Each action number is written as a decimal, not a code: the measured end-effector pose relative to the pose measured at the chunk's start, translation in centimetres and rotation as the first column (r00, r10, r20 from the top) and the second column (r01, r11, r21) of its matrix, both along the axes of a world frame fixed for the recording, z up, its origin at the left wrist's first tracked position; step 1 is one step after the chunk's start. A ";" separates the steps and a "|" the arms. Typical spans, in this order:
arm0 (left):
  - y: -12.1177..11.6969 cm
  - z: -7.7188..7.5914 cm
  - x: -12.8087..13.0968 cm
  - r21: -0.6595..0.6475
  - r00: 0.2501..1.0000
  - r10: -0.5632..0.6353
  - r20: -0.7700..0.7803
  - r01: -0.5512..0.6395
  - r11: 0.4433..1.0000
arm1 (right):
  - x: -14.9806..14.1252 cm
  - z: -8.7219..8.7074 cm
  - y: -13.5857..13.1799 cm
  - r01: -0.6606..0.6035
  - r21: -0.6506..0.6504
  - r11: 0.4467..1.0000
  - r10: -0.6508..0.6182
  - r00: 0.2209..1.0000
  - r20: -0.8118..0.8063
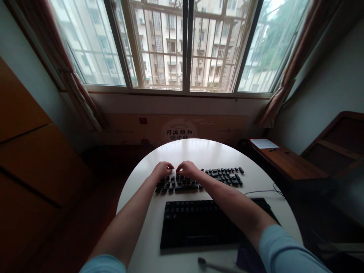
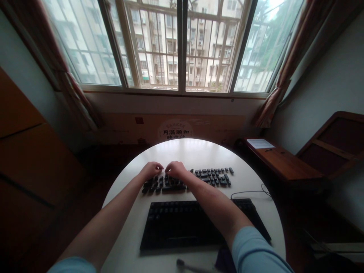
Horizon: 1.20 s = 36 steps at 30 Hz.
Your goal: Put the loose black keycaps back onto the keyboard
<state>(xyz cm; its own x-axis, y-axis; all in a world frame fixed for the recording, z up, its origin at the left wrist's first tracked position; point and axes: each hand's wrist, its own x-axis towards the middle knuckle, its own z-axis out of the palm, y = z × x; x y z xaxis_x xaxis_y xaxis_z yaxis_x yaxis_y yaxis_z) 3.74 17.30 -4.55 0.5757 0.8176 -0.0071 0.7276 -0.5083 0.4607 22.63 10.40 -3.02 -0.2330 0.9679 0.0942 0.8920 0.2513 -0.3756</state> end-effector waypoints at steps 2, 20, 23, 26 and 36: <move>-0.1 0.2 -0.5 0.011 0.999 0.031 0.034 -0.032 0.999 | -0.1 0.0 -0.1 0.003 -0.004 1.000 -0.003 1.000 -0.004; -18.8 3.7 -3.9 0.282 0.868 -0.265 0.421 0.152 0.947 | 1.8 4.1 -7.5 0.063 0.255 0.965 0.046 0.914 -0.403; -21.4 1.2 -3.5 0.370 0.863 -0.316 0.394 0.166 0.914 | 3.0 4.5 -12.9 0.034 0.310 0.950 0.125 0.870 -0.478; -21.7 -0.4 -3.4 0.474 0.877 -0.320 0.359 0.124 0.872 | 3.8 3.9 -17.5 0.004 0.304 0.953 0.159 0.846 -0.509; -21.2 -1.0 -3.6 0.580 0.903 -0.409 0.131 0.265 0.771 | 4.2 2.0 -24.1 0.133 0.280 0.951 0.058 0.810 -0.583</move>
